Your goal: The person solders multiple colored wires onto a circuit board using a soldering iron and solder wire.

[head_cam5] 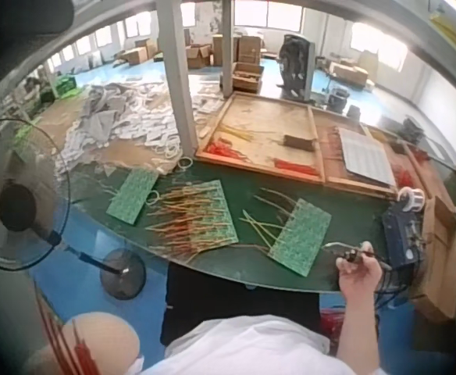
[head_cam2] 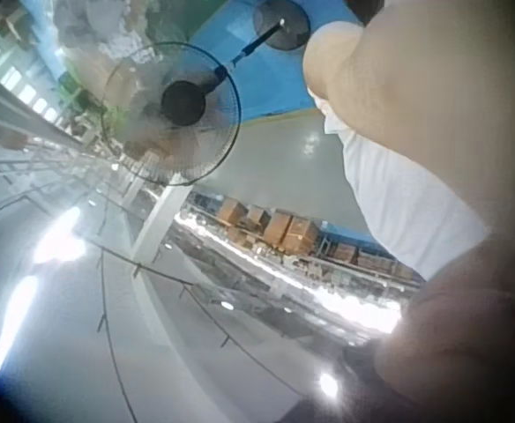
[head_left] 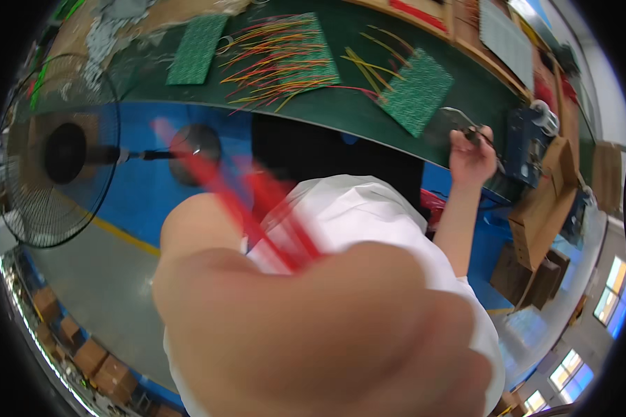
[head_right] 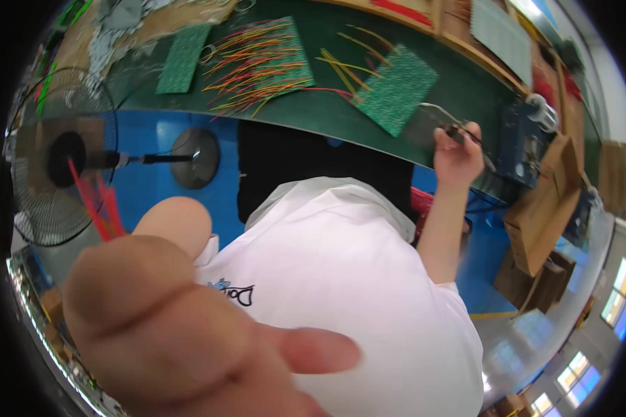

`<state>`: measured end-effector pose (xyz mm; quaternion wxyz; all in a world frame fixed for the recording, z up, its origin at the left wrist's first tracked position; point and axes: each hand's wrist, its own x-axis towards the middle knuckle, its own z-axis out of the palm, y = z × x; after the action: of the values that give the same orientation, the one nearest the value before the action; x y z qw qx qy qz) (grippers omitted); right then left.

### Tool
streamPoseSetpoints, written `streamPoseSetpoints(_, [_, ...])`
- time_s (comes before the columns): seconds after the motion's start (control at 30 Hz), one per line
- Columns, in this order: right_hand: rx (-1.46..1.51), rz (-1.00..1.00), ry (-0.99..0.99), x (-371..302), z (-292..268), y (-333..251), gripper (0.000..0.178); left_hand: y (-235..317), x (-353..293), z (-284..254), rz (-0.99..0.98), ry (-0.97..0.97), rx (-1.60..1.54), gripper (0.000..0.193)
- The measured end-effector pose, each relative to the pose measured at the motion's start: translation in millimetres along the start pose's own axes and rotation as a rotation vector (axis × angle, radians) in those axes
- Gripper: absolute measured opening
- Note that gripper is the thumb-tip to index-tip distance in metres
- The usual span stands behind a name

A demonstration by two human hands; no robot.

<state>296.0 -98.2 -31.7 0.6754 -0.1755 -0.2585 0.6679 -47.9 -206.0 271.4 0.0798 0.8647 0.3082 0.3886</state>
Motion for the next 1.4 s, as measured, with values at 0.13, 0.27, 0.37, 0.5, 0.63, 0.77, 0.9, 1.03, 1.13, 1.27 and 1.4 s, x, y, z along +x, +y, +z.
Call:
streamPoseSetpoints(0.13, [-0.029,-0.046,-0.027,-10,-1,-13,0.007,-13,-5,-2,-0.064,-0.095,-0.010,0.038])
streamPoseSetpoints(0.27, [0.020,0.026,0.030,-2,-1,4,0.009,-6,-29,-27,-0.075,-0.138,-0.038,0.040])
streamPoseSetpoints(0.37, [-0.027,-0.056,-0.036,-15,-11,-25,0.010,-16,-23,-19,-0.107,-0.208,-0.035,0.042])
streamPoseSetpoints(0.5, [-0.005,-0.011,0.030,-3,3,-6,0.009,-29,-21,-1,0.317,-0.135,0.019,0.052])
streamPoseSetpoints(0.63, [0.002,-0.071,0.002,-10,-1,-12,0.007,-73,-56,23,0.143,0.323,0.278,0.038])
streamPoseSetpoints(0.77, [0.037,-0.057,0.005,-14,-4,-8,0.007,-83,-44,0,0.194,0.536,-0.348,0.035])
streamPoseSetpoints(0.9, [0.070,-0.034,-0.085,-12,-13,-14,0.008,-80,-25,6,0.176,0.825,-0.570,0.032])
streamPoseSetpoints(1.03, [0.067,-0.049,0.012,-12,-5,-12,0.008,-102,-19,-5,0.177,0.728,-0.622,0.028])
streamPoseSetpoints(1.13, [0.069,-0.048,-0.012,-12,-4,-11,0.008,-105,-6,5,0.122,0.702,-0.605,0.026])
streamPoseSetpoints(1.27, [0.061,-0.065,0.015,-13,-5,-12,0.008,-100,21,27,-0.074,0.701,-0.371,0.022])
streamPoseSetpoints(1.4, [0.077,-0.065,-0.020,-8,-4,-6,0.010,-135,9,107,-0.165,0.664,-0.588,0.020])
